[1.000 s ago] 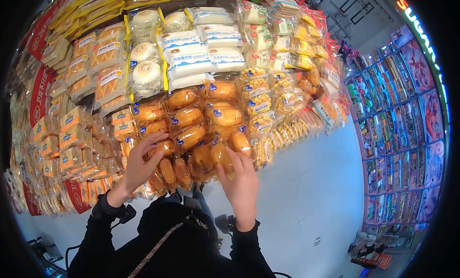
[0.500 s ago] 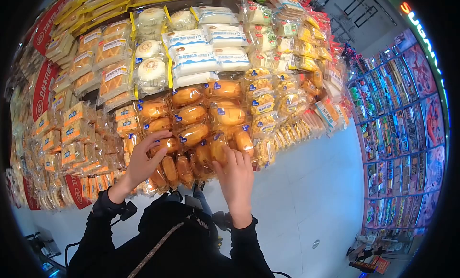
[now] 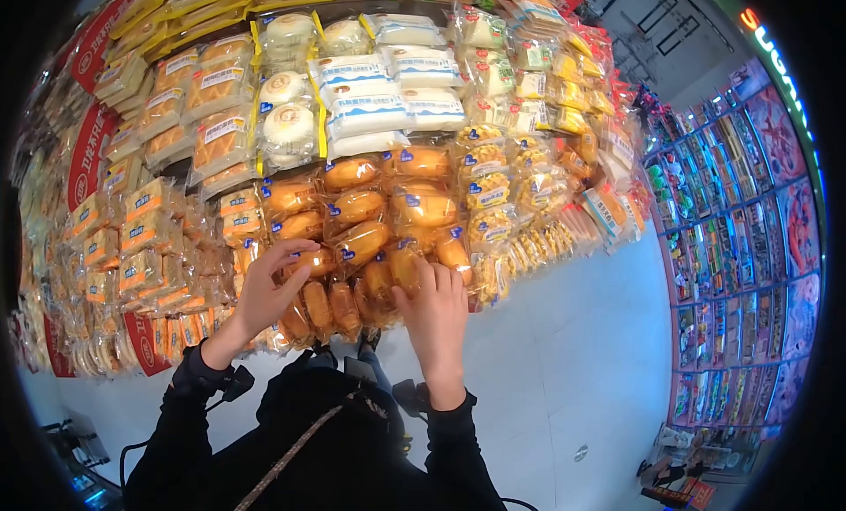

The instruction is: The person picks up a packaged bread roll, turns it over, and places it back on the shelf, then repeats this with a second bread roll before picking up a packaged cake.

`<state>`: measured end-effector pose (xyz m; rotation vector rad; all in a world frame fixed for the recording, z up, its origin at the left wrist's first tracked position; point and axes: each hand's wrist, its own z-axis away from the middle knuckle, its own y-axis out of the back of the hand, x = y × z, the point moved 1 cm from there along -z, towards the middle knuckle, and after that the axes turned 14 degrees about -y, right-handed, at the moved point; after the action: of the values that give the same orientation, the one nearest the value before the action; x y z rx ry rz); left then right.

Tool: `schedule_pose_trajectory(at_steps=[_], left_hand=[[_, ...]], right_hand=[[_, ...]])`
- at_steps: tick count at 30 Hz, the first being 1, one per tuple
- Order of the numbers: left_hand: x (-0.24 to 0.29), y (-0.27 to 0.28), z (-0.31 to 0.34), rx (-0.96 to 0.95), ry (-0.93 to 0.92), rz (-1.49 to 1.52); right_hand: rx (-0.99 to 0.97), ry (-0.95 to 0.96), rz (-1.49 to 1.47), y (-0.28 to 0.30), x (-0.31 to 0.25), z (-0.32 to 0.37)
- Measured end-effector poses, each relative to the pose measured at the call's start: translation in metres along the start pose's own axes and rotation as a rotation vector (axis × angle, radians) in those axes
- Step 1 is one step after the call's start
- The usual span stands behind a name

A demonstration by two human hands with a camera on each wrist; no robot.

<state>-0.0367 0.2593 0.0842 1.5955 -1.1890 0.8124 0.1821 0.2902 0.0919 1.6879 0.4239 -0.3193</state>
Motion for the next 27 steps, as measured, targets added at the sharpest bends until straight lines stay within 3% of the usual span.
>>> schedule_pose_trajectory(at_steps=[11, 17, 19, 23, 25, 27], left_hand=[[0.002, 0.012, 0.011, 0.109, -0.039, -0.018], [0.008, 0.016, 0.006, 0.118, -0.057, -0.089], [0.019, 0.018, -0.006, 0.143, -0.053, -0.112], [0.015, 0.019, -0.025, -0.018, 0.065, -0.348], [0.006, 0.011, -0.030, -0.138, 0.075, -0.507], [-0.006, 0.000, -0.031, -0.166, 0.114, -0.479]], right_hand=[[0.058, 0.002, -0.071, 0.013, -0.011, -0.001], [0.112, 0.121, -0.588, 0.018, -0.032, -0.005], [0.037, 0.081, -0.772, 0.007, -0.036, -0.004], [-0.157, -0.033, -0.817, -0.016, -0.032, -0.002], [-0.163, -0.040, -0.848, -0.021, -0.029, -0.001], [-0.162, -0.042, -0.871, -0.023, -0.026, -0.001]])
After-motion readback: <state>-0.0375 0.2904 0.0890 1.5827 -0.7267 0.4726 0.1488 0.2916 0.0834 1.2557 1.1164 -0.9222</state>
